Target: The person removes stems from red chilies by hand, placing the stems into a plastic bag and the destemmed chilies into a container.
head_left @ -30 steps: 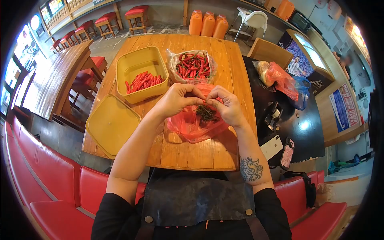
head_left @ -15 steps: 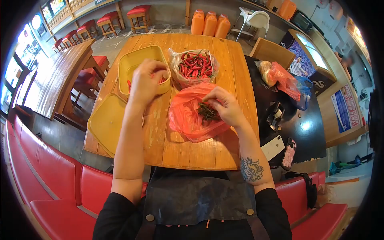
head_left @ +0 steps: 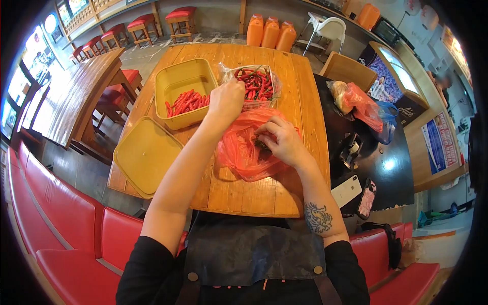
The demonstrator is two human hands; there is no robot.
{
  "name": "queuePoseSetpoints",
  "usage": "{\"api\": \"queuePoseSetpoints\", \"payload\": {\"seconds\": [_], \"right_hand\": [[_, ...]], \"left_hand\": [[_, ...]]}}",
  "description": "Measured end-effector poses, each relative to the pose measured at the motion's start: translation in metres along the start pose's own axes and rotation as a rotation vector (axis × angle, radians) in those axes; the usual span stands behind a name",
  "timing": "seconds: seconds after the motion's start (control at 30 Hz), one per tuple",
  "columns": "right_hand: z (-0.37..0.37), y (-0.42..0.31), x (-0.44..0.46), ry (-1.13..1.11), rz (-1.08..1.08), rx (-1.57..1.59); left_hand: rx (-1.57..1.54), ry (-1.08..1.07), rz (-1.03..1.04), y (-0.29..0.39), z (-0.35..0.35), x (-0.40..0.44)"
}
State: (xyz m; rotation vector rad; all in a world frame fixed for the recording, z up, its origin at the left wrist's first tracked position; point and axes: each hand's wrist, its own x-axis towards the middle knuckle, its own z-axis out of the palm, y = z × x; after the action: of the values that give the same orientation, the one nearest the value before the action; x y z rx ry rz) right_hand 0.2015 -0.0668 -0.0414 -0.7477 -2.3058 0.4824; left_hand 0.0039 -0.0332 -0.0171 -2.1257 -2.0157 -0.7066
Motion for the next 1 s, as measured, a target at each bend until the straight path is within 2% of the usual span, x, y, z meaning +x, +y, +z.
{"api": "queuePoseSetpoints", "payload": {"seconds": [0.1,0.23,0.3,0.43,0.5,0.53,0.6,0.63,0.7,0.73,0.8,0.83,0.93,1.0], "right_hand": [[-0.001,-0.001,0.000,-0.026,0.022,0.002],[-0.002,-0.001,0.000,-0.037,0.020,0.001],[-0.002,-0.003,0.000,-0.022,0.004,-0.005],[-0.003,-0.002,0.000,0.006,-0.011,-0.018],[-0.002,-0.001,0.001,0.027,0.007,-0.007],[-0.002,0.000,0.001,0.046,0.027,0.004],[-0.006,-0.005,0.003,0.081,0.074,0.056],[-0.008,-0.009,0.003,0.116,0.120,0.109],[-0.009,-0.016,0.005,0.191,0.147,0.113],[-0.009,-0.018,0.005,0.267,0.172,0.117],[-0.008,-0.017,0.006,0.300,0.140,0.097],[-0.007,-0.017,0.007,0.333,0.105,0.079],[-0.001,-0.010,0.007,0.276,0.023,0.151],[-0.001,-0.008,0.005,0.244,0.027,0.144]], "left_hand": [[0.173,-0.081,-0.076,0.009,0.003,0.010],[0.178,-0.020,-0.039,0.007,0.008,0.021],[0.142,-0.097,-0.128,0.007,0.006,0.025],[0.121,-0.029,-0.143,0.005,0.006,0.024],[-0.078,0.108,-0.142,0.003,0.004,0.023],[-0.078,0.107,-0.141,0.002,0.003,0.022],[-0.540,0.190,-0.149,0.004,-0.010,0.018],[-0.540,0.187,-0.148,0.005,-0.016,0.012],[-1.068,0.022,-0.113,0.007,-0.024,-0.004],[-1.070,0.019,-0.112,0.007,-0.023,-0.014],[-1.336,-0.142,-0.135,0.009,-0.022,-0.036],[-1.358,-0.219,-0.172,0.009,-0.024,-0.045],[-1.462,-0.279,-0.153,0.001,-0.004,-0.060],[-1.422,-0.313,-0.225,0.003,-0.009,-0.061]]}}
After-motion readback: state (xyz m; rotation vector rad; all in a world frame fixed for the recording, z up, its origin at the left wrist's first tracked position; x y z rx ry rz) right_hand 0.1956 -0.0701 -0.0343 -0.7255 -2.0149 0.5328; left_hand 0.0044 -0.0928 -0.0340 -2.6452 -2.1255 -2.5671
